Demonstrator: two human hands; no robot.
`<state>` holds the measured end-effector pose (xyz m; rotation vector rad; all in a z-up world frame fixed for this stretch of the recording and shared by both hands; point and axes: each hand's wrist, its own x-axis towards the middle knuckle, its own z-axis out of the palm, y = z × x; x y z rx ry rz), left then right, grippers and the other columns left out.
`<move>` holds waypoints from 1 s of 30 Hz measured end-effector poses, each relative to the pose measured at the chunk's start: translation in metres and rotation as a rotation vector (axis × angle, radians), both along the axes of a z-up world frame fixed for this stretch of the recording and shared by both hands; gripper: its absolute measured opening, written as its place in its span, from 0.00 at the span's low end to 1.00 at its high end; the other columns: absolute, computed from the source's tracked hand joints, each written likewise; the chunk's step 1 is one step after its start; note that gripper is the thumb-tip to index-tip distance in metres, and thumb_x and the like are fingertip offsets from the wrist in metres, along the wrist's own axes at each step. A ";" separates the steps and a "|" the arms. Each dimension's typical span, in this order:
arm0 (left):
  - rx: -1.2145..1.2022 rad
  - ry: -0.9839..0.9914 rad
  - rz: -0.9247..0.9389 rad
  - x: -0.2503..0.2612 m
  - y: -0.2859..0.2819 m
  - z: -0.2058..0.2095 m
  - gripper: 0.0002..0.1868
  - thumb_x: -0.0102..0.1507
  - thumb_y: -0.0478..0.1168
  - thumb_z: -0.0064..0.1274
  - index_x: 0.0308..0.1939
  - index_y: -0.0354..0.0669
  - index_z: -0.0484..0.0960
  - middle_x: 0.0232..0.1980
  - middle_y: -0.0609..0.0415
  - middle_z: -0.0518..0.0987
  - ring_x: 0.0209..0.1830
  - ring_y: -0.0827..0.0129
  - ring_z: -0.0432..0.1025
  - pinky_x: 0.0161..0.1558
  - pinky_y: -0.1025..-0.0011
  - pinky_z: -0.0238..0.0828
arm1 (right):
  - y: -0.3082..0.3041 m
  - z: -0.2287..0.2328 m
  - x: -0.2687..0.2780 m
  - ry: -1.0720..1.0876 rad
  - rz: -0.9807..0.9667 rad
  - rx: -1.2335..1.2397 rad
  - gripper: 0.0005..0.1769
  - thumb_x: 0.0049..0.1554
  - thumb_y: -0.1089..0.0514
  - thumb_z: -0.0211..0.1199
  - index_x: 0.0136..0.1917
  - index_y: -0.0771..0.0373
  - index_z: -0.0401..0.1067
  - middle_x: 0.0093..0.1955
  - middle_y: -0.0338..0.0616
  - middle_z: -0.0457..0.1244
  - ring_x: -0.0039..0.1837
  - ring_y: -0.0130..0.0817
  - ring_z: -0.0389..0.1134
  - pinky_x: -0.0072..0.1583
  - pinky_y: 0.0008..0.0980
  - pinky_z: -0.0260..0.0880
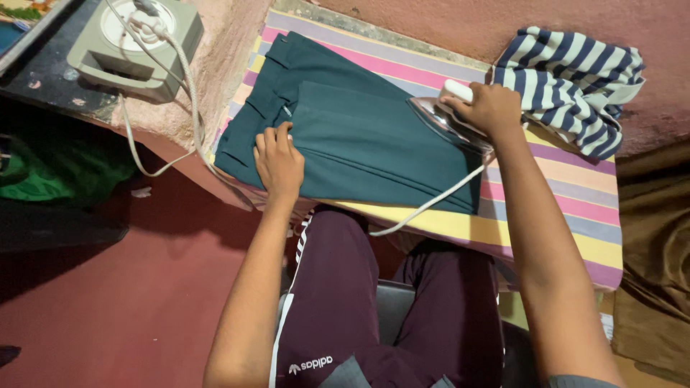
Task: The person irons a dark green pair of trousers on a striped ironing board, smoothing the fabric with one hand while moving the iron with the other. After ironing, the person folds the trousers and places them on a pile of other clothes.
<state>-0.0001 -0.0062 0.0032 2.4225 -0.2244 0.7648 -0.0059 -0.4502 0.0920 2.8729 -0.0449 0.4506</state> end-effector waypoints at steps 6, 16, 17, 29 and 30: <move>-0.025 -0.013 -0.014 -0.001 0.000 -0.001 0.13 0.65 0.33 0.55 0.54 0.45 0.82 0.48 0.52 0.76 0.51 0.55 0.70 0.53 0.57 0.66 | -0.044 0.008 -0.053 0.020 -0.168 0.066 0.42 0.60 0.16 0.56 0.47 0.58 0.82 0.34 0.54 0.69 0.38 0.54 0.72 0.39 0.50 0.69; -0.053 -0.017 -0.002 0.001 -0.002 0.000 0.11 0.67 0.35 0.53 0.53 0.43 0.82 0.48 0.50 0.77 0.52 0.54 0.69 0.54 0.56 0.65 | -0.053 0.004 -0.091 -0.065 -0.171 0.049 0.38 0.60 0.18 0.58 0.47 0.55 0.82 0.35 0.52 0.69 0.37 0.54 0.72 0.36 0.51 0.68; -0.064 -0.016 -0.006 0.003 -0.003 0.000 0.11 0.66 0.35 0.53 0.53 0.43 0.82 0.48 0.51 0.77 0.52 0.54 0.69 0.54 0.56 0.65 | -0.053 0.006 -0.092 -0.056 -0.178 0.067 0.38 0.61 0.18 0.57 0.46 0.55 0.82 0.35 0.51 0.69 0.38 0.54 0.72 0.38 0.50 0.68; -0.076 0.000 -0.017 -0.003 0.002 -0.007 0.09 0.67 0.35 0.53 0.51 0.43 0.83 0.49 0.51 0.77 0.51 0.55 0.69 0.56 0.57 0.65 | -0.007 0.008 -0.132 0.064 0.122 0.083 0.39 0.51 0.18 0.61 0.39 0.56 0.79 0.27 0.48 0.64 0.32 0.48 0.68 0.35 0.44 0.63; -0.078 -0.002 -0.016 -0.001 0.001 -0.007 0.09 0.67 0.35 0.53 0.50 0.43 0.83 0.49 0.52 0.77 0.51 0.55 0.69 0.56 0.57 0.65 | -0.002 0.008 -0.135 0.070 0.143 0.093 0.39 0.51 0.18 0.61 0.40 0.57 0.79 0.27 0.48 0.63 0.32 0.48 0.67 0.35 0.44 0.63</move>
